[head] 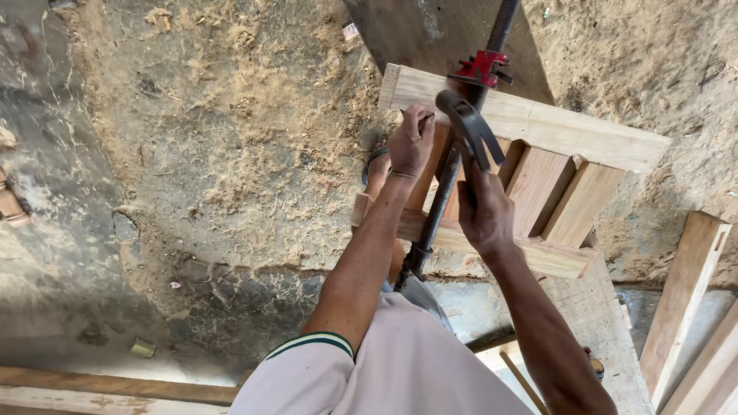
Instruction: The person assembles a wooden chair back by aligning vertical slats with a horizontal rail, then secures the pieces using a bar clamp and a hammer to drive nails. The person repeatedly checks alignment and tightens the clamp while nailing the joints together.
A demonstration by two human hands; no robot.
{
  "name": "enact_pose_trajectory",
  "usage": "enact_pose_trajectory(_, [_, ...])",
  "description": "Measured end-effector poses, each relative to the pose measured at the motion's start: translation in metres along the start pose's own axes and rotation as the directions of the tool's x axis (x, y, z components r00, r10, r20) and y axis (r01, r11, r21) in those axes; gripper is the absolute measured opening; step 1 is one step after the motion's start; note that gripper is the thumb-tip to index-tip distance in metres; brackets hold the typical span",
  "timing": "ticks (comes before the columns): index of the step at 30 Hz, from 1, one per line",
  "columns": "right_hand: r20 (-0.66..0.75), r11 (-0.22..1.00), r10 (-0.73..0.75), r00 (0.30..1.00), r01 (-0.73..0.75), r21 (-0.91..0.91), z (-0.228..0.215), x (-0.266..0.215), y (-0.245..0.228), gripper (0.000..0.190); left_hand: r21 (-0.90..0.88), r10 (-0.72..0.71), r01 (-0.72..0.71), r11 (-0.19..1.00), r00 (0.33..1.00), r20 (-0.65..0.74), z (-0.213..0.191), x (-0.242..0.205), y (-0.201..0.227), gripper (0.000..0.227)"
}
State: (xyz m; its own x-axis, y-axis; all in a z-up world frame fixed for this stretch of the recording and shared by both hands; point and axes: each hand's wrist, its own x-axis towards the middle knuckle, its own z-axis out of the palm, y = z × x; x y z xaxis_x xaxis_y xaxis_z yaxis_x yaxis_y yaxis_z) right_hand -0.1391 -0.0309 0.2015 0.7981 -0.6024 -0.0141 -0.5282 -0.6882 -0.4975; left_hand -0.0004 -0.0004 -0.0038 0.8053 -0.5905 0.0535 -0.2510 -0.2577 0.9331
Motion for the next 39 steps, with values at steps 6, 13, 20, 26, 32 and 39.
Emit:
enact_pose_trajectory(6, [0.09,0.995,0.08,0.993,-0.075,-0.063,0.025,-0.006,0.025,0.081,0.021,0.006,-0.007,1.0,1.0,0.002,-0.007,0.004,0.014,0.036])
enact_pose_trajectory(13, [-0.166,0.992,-0.066,0.984,0.082,0.092,0.005,-0.017,0.002,0.078,0.03,0.064,-0.064,0.997,0.998,-0.005,-0.021,0.013,0.033,0.035])
enact_pose_trajectory(20, [0.101,0.991,0.13,0.986,-0.126,-0.048,0.027,-0.006,0.026,0.07,-0.035,0.039,-0.041,0.999,0.998,-0.048,-0.019,0.008,0.024,0.027])
enact_pose_trajectory(26, [-0.184,0.991,-0.123,0.975,0.13,0.024,0.019,-0.015,0.017,0.077,-0.001,0.044,-0.044,0.999,0.997,-0.056,-0.019,0.01,0.027,0.02])
enact_pose_trajectory(32, [0.102,0.996,0.057,0.993,-0.05,-0.069,0.039,-0.009,0.04,0.072,0.016,0.106,-0.105,0.994,0.99,-0.096,-0.018,0.01,0.024,0.019])
enact_pose_trajectory(39, [-0.227,0.981,-0.128,0.965,0.157,0.114,0.019,-0.019,0.011,0.081,0.057,0.035,-0.032,0.998,0.998,-0.053,-0.014,0.006,0.021,0.02])
